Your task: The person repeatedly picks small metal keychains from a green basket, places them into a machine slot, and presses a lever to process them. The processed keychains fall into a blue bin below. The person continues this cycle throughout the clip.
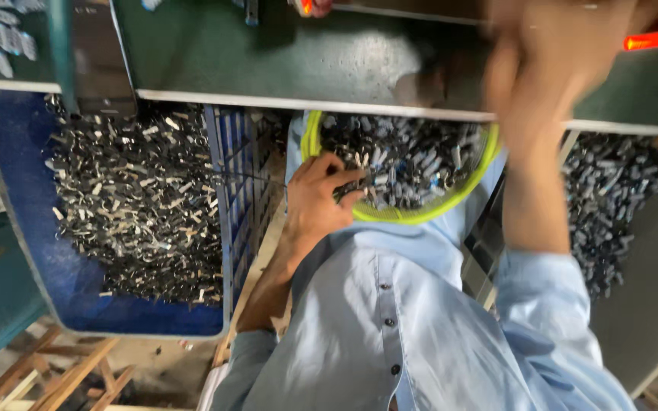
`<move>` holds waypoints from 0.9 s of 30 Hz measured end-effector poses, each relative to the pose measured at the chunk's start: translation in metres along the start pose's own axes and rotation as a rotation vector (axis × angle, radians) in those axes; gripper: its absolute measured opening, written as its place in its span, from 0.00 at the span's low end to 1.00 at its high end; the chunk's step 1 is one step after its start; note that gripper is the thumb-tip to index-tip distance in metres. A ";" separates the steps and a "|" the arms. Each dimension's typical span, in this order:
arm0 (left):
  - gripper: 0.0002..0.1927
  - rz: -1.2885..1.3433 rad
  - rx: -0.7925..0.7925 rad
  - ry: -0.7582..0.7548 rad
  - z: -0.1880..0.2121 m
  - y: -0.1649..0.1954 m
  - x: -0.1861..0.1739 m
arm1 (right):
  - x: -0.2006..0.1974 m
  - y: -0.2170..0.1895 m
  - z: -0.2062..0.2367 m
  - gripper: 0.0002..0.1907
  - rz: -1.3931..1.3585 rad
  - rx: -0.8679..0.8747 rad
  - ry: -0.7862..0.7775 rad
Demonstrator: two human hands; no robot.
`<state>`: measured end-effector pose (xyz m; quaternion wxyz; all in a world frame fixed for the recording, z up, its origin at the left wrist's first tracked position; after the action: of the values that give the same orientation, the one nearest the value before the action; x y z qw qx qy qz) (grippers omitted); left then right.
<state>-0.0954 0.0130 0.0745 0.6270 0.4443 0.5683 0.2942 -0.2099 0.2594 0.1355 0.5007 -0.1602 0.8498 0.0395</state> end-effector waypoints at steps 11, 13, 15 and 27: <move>0.16 0.028 -0.021 0.004 0.009 0.006 -0.008 | 0.050 -0.119 0.141 0.11 -0.605 0.198 -0.367; 0.17 0.042 0.028 -0.056 0.006 0.020 -0.011 | 0.053 -0.111 0.143 0.12 -0.660 0.235 -0.339; 0.20 0.101 0.094 -0.095 0.008 0.036 -0.015 | 0.053 -0.109 0.143 0.15 -0.754 0.248 -0.301; 0.10 0.074 0.075 -0.017 -0.005 -0.010 0.020 | 0.044 -0.093 0.137 0.11 -0.862 0.451 -0.116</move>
<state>-0.0984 0.0272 0.0568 0.6033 0.4910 0.5566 0.2918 -0.0854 0.1929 0.0384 0.5402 -0.3823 0.6642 -0.3477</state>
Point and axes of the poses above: each hand's wrist, its own z-axis away from the middle knuckle, its own x-axis out of the palm, y = z × x, the point moved 10 cm from there along -z, towards the middle knuckle, and after that the axes turned 12 degrees about z, right-handed, at the moved point
